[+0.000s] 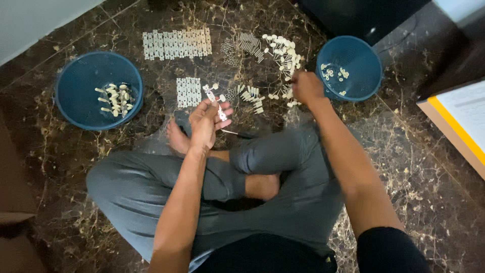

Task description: The person sits on the floor and assembles small white plastic components with metal rods and washers. They use a screwdriver to tighten the parts together and place the finished assemblies into a blue basket.

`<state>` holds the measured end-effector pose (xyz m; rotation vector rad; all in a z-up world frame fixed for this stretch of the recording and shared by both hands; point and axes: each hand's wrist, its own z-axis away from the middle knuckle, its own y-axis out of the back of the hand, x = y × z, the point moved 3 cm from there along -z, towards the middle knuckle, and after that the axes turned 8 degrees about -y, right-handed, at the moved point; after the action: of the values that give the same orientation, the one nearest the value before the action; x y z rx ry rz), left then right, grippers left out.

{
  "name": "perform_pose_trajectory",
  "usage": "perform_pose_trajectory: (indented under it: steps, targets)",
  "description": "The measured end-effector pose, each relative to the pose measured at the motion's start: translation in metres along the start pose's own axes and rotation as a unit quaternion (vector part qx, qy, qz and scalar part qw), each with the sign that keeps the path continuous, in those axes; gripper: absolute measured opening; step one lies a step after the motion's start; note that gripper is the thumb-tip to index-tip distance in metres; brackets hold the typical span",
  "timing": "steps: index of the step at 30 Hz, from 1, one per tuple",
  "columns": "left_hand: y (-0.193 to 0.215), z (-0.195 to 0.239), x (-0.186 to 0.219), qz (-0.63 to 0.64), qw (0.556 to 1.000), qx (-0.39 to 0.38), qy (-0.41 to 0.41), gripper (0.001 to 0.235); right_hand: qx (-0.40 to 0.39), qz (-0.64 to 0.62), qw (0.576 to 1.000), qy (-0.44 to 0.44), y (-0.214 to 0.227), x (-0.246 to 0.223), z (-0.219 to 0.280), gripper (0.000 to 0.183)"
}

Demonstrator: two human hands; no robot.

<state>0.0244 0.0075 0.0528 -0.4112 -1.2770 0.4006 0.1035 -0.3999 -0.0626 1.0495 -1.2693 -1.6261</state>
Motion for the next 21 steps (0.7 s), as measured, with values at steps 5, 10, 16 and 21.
perform_pose_trajectory:
  steps: [5,10,16,21]
  targets:
    - [0.005,-0.005,-0.009,-0.004,1.000,0.007,0.011,0.029,0.029,0.009,0.999,-0.032,0.011,0.007,0.010,0.026]
    - [0.014,-0.008,-0.026,-0.017,1.000,0.007,-0.001,0.031,0.028,0.010,0.999,-0.041,0.019,-0.028,0.027,0.025]
    - [0.011,-0.013,-0.035,-0.024,1.000,0.000,-0.004,0.033,0.014,0.024,0.995,-0.095,0.039,-0.048,0.050,0.043]
    - [0.009,-0.008,-0.031,-0.038,0.999,0.019,0.009,0.033,-0.016,0.009,0.994,-0.106,0.037,-0.051,0.054,0.044]
